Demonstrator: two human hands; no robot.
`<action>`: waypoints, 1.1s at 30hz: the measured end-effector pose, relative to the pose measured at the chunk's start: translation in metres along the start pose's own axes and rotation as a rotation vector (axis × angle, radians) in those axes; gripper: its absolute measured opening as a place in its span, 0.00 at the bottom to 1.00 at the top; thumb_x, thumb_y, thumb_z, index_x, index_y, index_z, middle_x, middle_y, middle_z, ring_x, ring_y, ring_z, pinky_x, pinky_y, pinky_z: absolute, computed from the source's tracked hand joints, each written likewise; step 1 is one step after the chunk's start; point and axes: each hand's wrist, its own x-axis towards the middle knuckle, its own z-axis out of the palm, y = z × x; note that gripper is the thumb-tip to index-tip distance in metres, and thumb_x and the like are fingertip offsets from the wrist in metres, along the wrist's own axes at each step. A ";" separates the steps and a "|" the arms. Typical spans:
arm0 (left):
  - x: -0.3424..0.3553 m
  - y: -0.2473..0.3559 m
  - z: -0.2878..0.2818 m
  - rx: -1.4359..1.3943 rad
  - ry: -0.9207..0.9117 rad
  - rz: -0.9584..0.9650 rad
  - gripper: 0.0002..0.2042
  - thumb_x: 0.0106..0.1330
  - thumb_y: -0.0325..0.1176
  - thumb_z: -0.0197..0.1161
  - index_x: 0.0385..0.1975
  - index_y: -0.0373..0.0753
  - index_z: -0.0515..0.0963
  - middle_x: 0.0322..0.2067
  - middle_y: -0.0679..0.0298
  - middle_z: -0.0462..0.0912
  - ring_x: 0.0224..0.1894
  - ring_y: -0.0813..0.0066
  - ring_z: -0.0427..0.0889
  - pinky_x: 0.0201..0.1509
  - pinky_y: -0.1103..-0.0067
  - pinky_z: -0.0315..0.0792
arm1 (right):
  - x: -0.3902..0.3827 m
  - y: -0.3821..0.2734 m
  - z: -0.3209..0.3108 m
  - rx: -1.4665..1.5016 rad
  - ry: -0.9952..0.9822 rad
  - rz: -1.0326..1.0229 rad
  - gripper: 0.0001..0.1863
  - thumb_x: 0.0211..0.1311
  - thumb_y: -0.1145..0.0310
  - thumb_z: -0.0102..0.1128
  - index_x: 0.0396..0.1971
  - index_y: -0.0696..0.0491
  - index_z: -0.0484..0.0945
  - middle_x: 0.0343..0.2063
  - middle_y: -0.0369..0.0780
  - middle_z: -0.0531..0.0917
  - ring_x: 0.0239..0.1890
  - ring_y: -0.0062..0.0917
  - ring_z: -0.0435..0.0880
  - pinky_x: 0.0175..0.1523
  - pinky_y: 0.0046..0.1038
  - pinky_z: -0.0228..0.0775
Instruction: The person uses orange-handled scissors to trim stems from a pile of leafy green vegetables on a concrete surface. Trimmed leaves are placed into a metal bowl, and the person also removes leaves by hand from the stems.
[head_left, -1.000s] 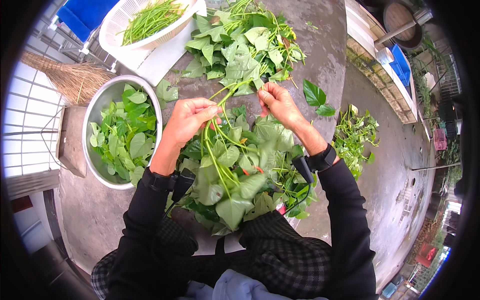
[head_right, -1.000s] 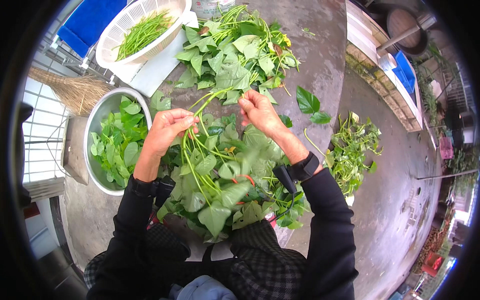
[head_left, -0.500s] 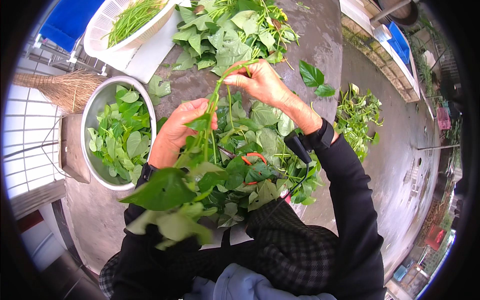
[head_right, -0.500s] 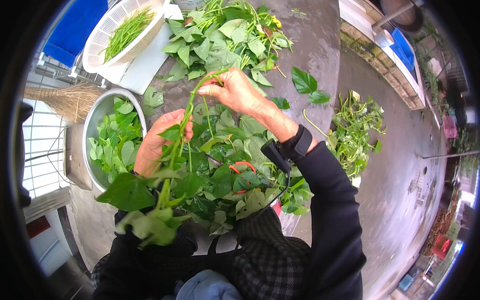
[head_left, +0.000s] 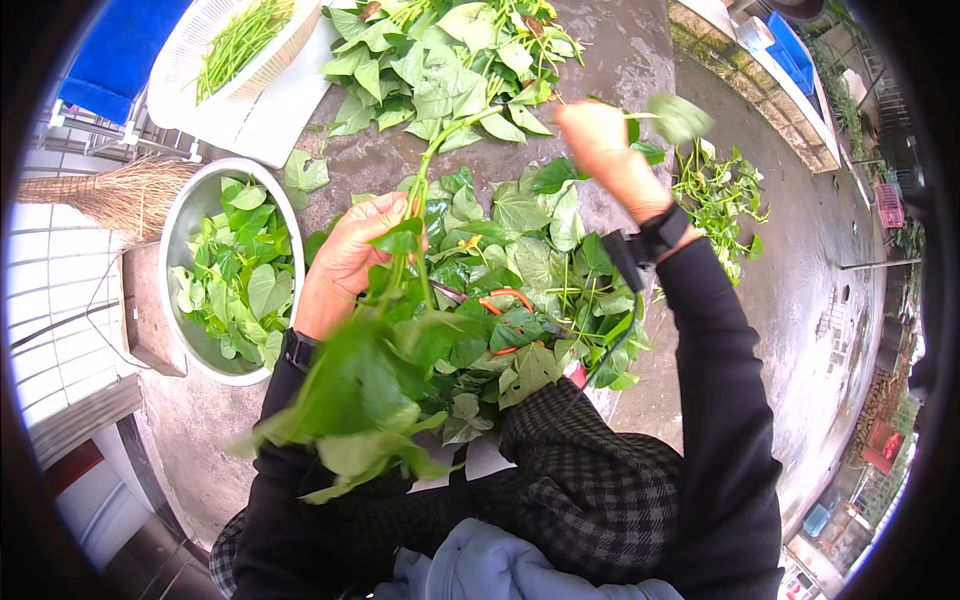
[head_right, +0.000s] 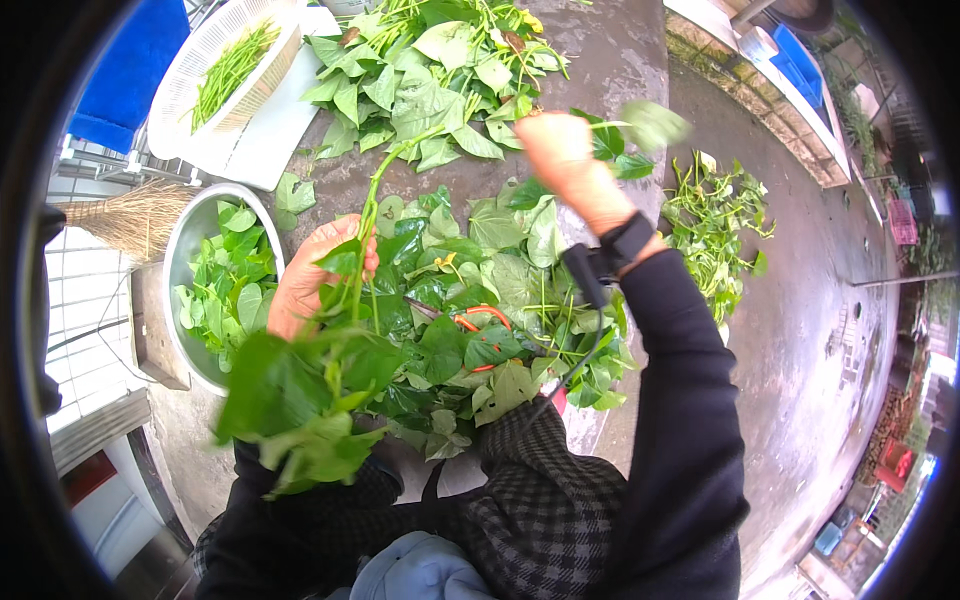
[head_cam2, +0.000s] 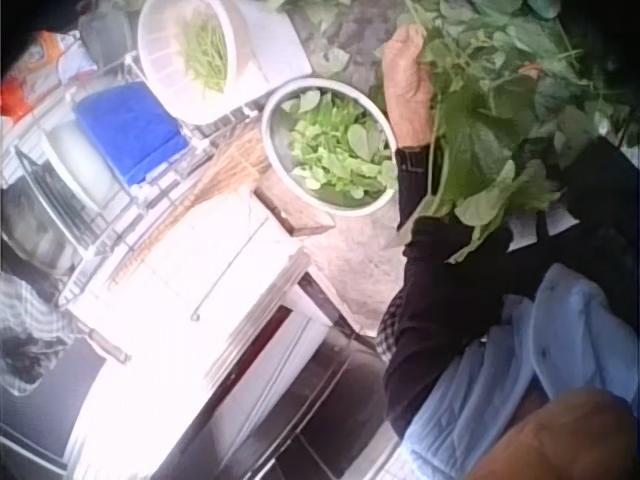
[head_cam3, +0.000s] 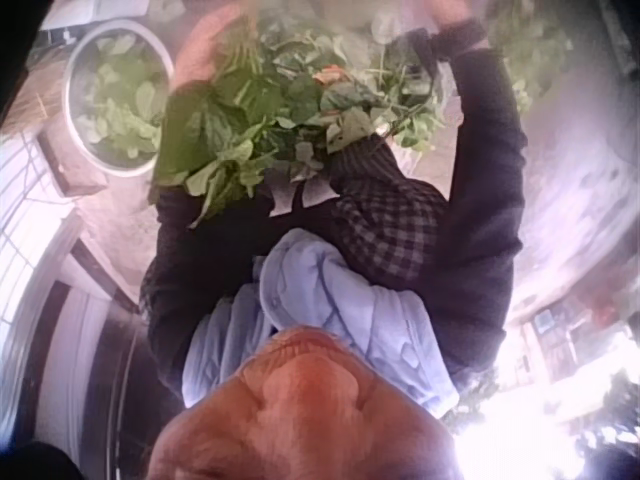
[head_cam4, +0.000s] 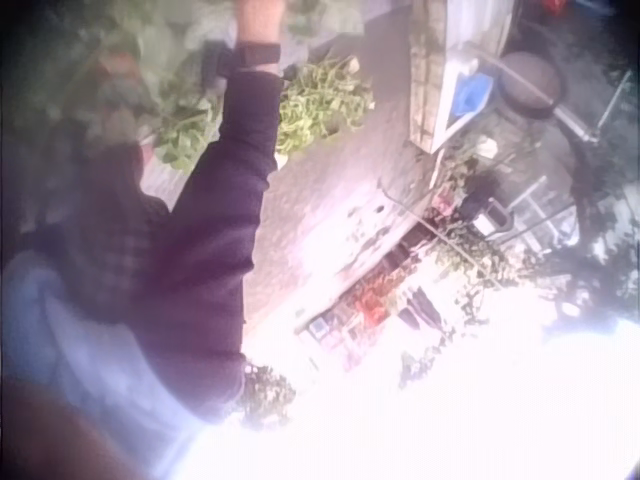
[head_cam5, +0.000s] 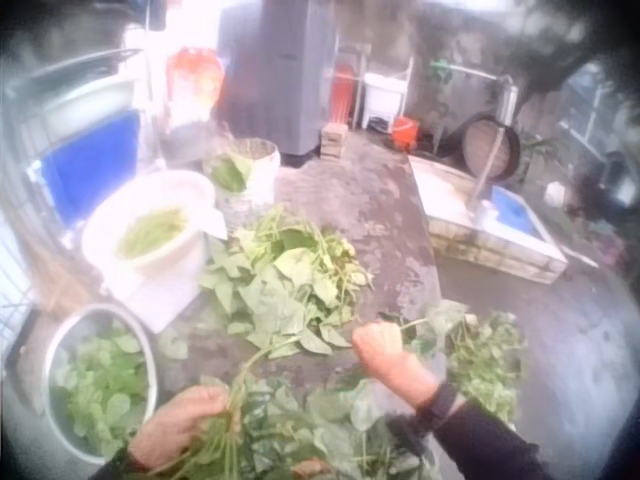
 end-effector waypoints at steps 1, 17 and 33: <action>0.000 0.000 0.002 0.009 0.030 0.043 0.11 0.64 0.37 0.58 0.38 0.35 0.74 0.31 0.63 0.80 0.31 0.75 0.80 0.35 0.81 0.74 | -0.005 0.016 0.000 -0.064 -0.118 0.153 0.06 0.47 0.78 0.56 0.20 0.49 0.79 0.24 0.40 0.82 0.30 0.32 0.84 0.33 0.32 0.77; 0.016 -0.011 0.007 0.150 0.166 0.181 0.09 0.66 0.35 0.56 0.39 0.37 0.76 0.33 0.70 0.78 0.32 0.83 0.76 0.35 0.81 0.74 | -0.011 -0.093 -0.043 2.047 -0.717 0.112 0.10 0.56 0.61 0.64 0.24 0.50 0.75 0.21 0.29 0.78 0.17 0.07 0.61 0.20 0.13 0.51; 0.013 -0.017 -0.004 -0.100 0.020 0.167 0.15 0.65 0.36 0.57 0.49 0.37 0.70 0.50 0.60 0.74 0.46 0.71 0.77 0.47 0.72 0.75 | -0.028 -0.107 -0.037 1.656 -0.676 -0.058 0.07 0.63 0.67 0.52 0.35 0.54 0.75 0.24 0.28 0.76 0.28 0.11 0.70 0.35 0.20 0.65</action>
